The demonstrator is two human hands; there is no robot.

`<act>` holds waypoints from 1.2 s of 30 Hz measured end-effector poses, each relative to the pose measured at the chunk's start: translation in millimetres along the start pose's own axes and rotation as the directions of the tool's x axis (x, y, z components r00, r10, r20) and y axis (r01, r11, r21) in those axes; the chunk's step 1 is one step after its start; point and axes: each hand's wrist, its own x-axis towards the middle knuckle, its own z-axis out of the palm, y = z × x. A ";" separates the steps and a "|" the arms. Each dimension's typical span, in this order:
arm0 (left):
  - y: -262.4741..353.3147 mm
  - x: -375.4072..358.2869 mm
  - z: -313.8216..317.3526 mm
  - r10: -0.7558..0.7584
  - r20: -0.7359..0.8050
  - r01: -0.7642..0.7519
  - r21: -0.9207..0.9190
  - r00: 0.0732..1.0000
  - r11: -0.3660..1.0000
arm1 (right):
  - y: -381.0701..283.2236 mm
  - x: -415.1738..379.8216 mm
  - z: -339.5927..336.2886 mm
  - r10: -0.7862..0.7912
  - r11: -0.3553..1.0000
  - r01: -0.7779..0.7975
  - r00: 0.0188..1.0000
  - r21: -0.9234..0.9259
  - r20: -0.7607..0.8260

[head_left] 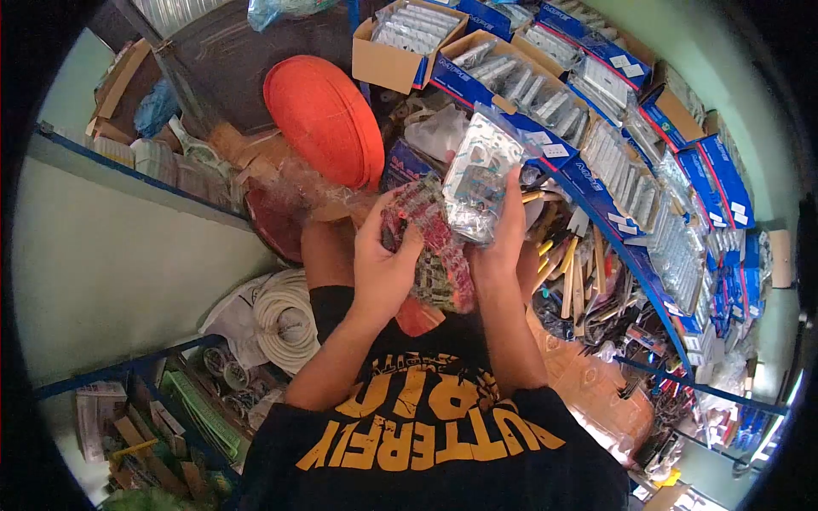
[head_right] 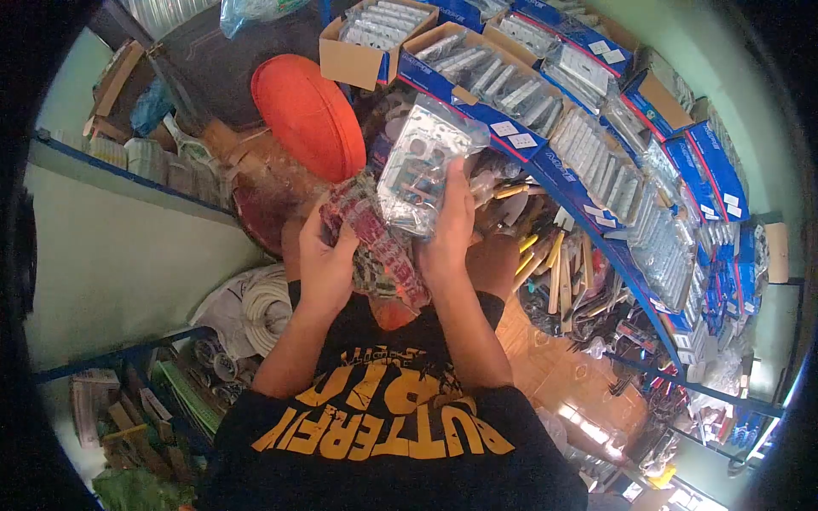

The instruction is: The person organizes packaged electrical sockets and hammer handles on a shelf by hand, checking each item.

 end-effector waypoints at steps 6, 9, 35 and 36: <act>3.5 12.5 -1.6 -0.129 -0.075 0.116 -0.156 0.989 0.981 | -4.8 -4.3 1.6 -0.064 0.996 0.064 0.998 -0.056 0.008; 6.1 16.1 -3.0 -0.166 -0.107 0.137 -0.239 0.980 0.961 | -8.9 -3.3 5.9 -0.144 0.977 0.141 0.989 -0.159 -0.008; 6.1 1.6 0.6 0.389 0.045 -0.391 0.143 0.920 0.909 | -10.6 -12.0 21.6 0.022 0.998 -0.014 0.989 -0.055 0.147; 9.2 4.2 -2.4 0.516 0.105 -0.509 0.411 0.850 0.756 | -14.3 -11.9 21.2 0.020 0.998 -0.012 0.989 -0.055 0.148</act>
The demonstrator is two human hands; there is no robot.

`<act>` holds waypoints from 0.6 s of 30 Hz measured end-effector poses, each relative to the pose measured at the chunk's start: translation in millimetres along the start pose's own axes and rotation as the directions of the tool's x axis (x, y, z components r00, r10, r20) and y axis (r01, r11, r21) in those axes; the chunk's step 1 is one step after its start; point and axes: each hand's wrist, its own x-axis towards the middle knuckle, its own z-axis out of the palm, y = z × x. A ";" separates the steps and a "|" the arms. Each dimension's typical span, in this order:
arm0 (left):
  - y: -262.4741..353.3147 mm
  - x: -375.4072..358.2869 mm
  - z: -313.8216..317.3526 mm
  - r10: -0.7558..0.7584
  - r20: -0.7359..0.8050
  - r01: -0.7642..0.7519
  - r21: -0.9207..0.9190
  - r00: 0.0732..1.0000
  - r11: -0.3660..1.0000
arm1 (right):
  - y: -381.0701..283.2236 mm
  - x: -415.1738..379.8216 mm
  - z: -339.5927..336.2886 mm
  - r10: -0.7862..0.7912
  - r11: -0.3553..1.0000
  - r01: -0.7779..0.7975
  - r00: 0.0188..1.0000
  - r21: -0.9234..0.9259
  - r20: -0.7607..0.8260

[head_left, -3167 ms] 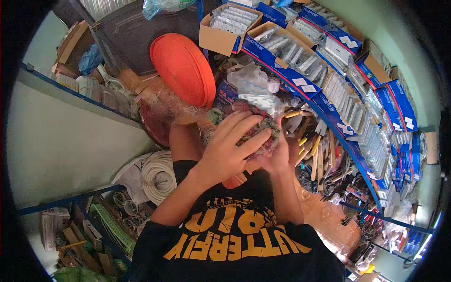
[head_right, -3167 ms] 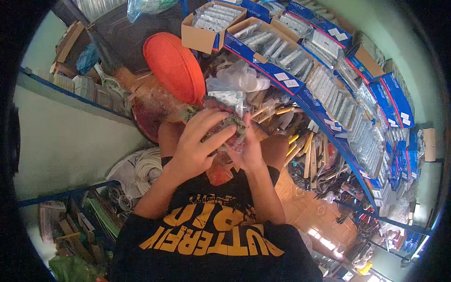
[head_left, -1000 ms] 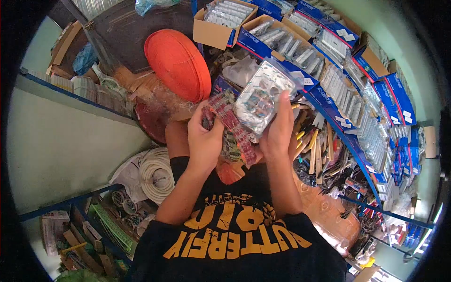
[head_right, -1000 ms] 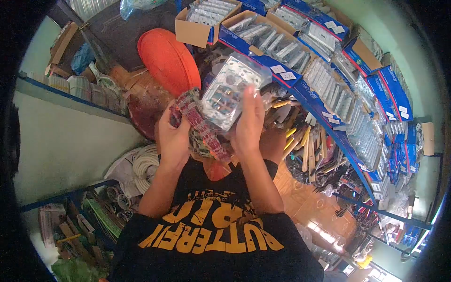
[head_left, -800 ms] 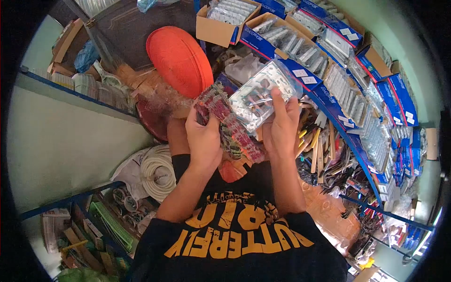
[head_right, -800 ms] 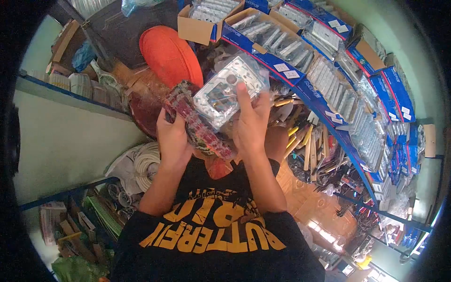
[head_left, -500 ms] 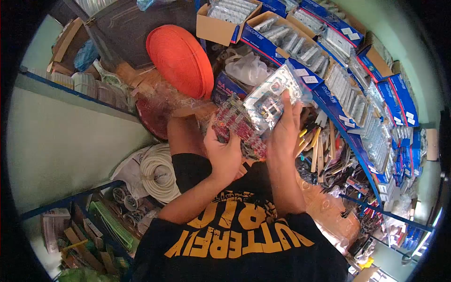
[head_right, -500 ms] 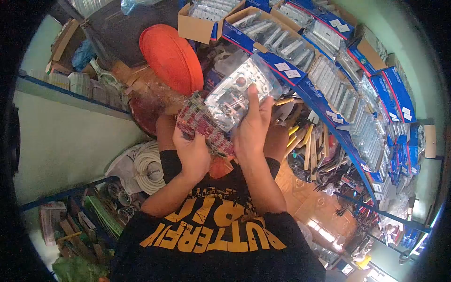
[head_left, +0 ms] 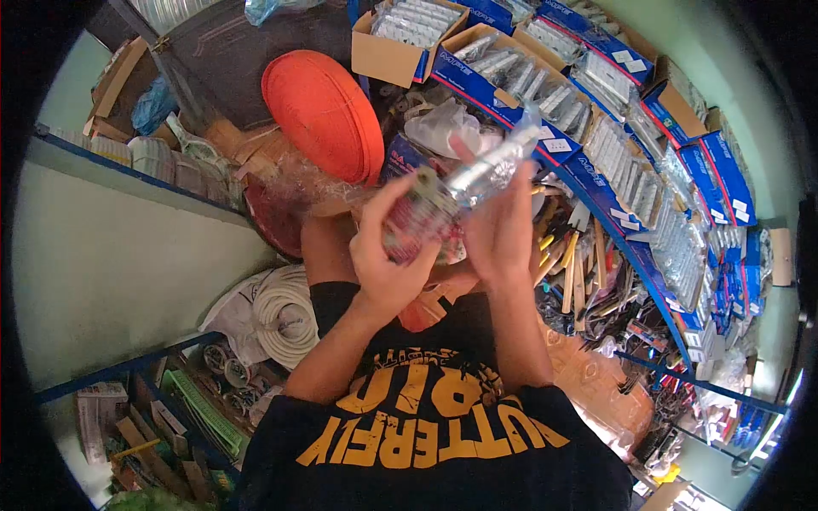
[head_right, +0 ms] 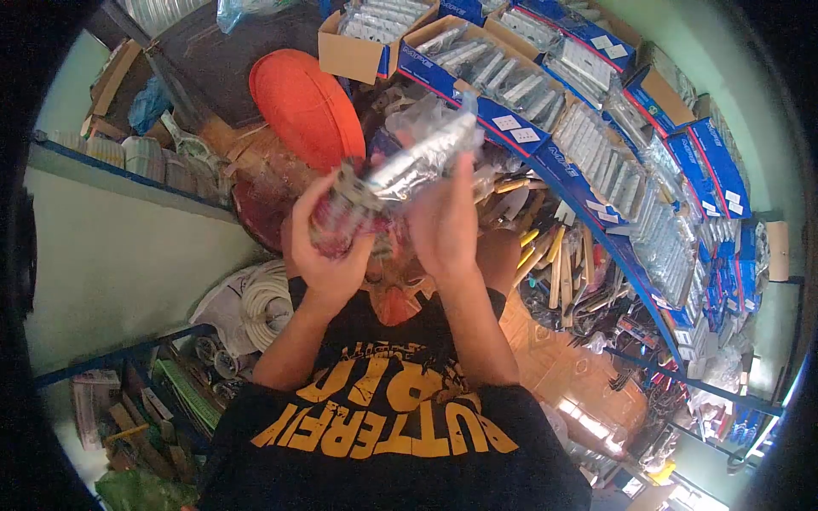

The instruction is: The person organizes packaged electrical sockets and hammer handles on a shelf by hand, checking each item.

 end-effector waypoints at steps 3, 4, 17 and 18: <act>-9.7 9.0 0.6 0.338 0.098 -0.348 0.115 0.936 0.930 | -9.2 -2.4 0.9 0.033 0.988 -0.043 0.997 0.150 0.069; -11.4 11.0 0.3 0.491 0.247 -0.534 0.157 0.835 0.830 | -9.0 -0.9 -2.0 0.032 0.988 -0.041 0.997 0.149 0.065; -1.1 23.0 -22.1 0.137 0.375 -0.318 0.480 0.917 0.818 | 13.2 -4.2 -10.5 0.137 0.990 -0.141 0.984 0.028 0.116; -1.3 27.5 -25.4 0.139 0.372 -0.319 0.482 0.918 0.816 | 13.3 -8.9 -9.8 0.136 0.990 -0.140 0.983 0.027 0.121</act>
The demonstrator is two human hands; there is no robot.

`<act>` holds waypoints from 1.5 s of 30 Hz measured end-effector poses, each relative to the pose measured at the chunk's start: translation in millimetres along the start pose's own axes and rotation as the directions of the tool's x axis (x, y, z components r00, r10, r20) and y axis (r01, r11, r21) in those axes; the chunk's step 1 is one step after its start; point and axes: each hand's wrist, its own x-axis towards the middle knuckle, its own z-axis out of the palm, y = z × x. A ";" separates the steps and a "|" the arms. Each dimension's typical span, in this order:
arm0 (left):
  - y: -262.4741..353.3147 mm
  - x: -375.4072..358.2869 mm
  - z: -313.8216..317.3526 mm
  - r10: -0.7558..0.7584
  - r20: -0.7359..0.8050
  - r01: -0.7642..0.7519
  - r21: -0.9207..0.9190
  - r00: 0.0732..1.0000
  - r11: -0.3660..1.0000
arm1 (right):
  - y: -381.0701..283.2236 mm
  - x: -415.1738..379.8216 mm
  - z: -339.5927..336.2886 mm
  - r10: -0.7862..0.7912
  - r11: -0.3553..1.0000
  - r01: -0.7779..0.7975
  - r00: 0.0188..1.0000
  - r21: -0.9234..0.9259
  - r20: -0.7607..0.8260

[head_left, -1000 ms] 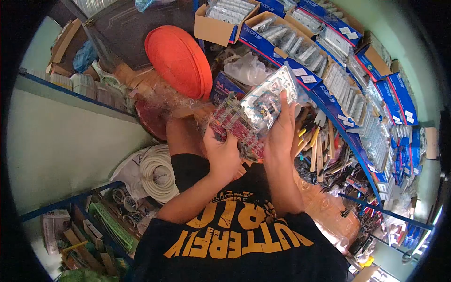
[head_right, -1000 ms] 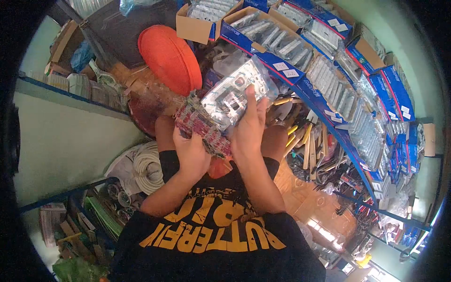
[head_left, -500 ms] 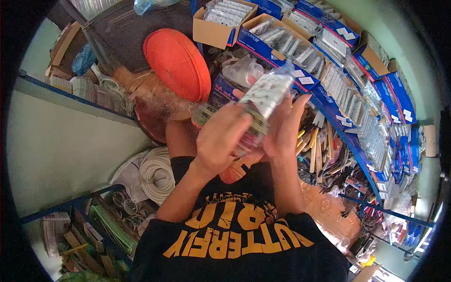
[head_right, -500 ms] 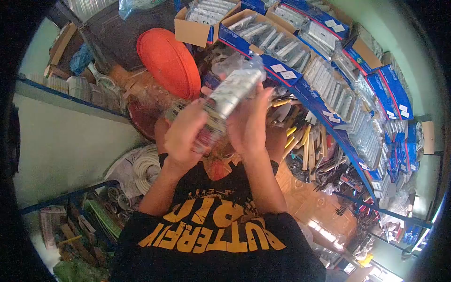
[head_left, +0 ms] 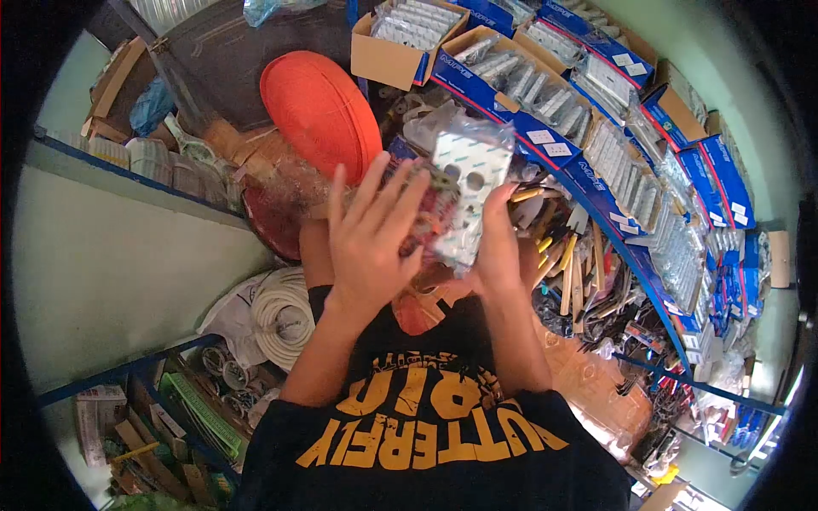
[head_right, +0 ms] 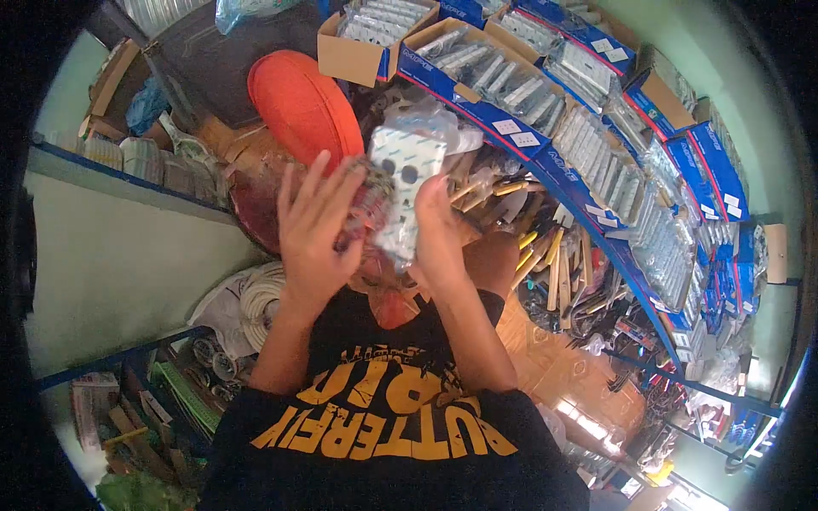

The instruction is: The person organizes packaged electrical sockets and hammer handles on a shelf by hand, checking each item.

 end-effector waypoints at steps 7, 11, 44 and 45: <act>-47.2 -6.6 -5.8 -0.324 -0.174 0.314 -0.079 0.930 0.946 | -5.0 7.6 2.7 0.270 0.960 -0.254 0.950 -0.116 0.154; -60.6 -30.1 -8.4 -0.441 -0.216 0.409 -0.180 0.871 0.895 | -45.1 75.5 2.2 0.149 0.969 -0.133 0.987 -0.207 0.064; -110.2 -131.6 -12.8 -0.787 0.102 0.774 -0.295 0.609 0.561 | -93.1 362.7 63.5 0.099 -0.497 0.350 0.932 -0.794 0.349; -111.9 -133.7 -10.6 -0.784 0.082 0.767 -0.293 0.615 0.571 | -97.3 367.1 54.9 0.158 -0.411 0.594 0.793 -0.691 0.588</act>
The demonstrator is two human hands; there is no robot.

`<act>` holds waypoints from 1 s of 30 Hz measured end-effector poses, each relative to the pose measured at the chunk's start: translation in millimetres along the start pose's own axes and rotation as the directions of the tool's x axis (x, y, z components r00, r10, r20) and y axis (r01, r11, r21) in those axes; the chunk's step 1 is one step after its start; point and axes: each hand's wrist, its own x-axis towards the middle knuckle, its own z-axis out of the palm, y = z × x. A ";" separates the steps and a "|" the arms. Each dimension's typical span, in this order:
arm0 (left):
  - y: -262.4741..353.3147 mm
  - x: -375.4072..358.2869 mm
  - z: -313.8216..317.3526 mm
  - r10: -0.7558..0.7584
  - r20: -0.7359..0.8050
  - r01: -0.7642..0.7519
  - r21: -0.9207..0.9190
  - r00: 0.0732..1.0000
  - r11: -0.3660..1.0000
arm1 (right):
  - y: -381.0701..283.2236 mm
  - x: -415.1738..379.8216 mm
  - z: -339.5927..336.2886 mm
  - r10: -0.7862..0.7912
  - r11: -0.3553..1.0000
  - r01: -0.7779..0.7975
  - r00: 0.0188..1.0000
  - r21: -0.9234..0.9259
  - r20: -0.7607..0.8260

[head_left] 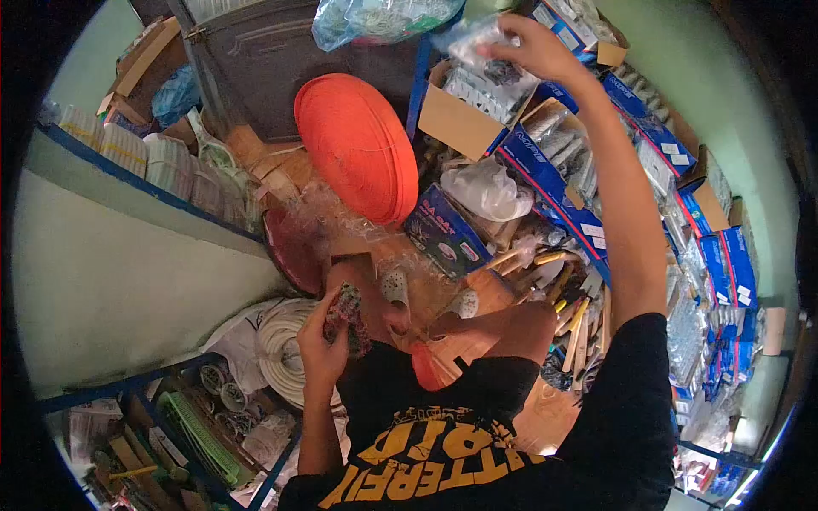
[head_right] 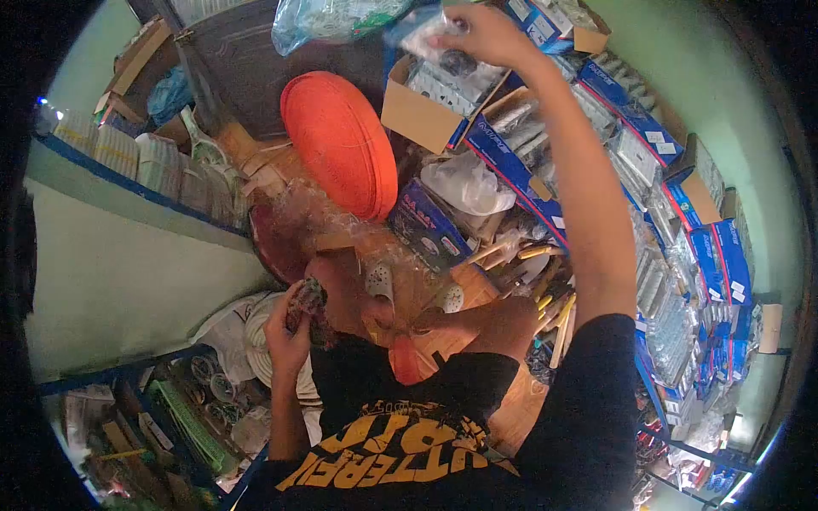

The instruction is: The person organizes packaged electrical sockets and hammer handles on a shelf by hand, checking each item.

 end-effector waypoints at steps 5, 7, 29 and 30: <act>7.8 2.4 2.1 0.000 -0.016 0.000 -0.046 1.000 0.999 | -18.6 -25.3 -29.2 -0.335 0.906 0.364 0.928 -0.215 0.162; 16.9 3.5 2.0 0.045 -0.007 -0.045 -0.009 0.999 0.999 | -20.3 -32.7 -23.0 -0.407 0.859 0.434 0.900 -0.271 0.154; -5.2 -5.9 8.3 0.000 -0.023 -0.002 -0.122 1.000 0.993 | -8.2 -25.7 -30.2 -0.457 0.841 0.370 0.877 -0.396 -0.151; -8.6 -5.5 7.9 0.030 -0.030 -0.032 -0.084 0.999 0.996 | -12.3 -22.4 -32.5 -0.334 0.896 0.255 0.927 -0.364 -0.172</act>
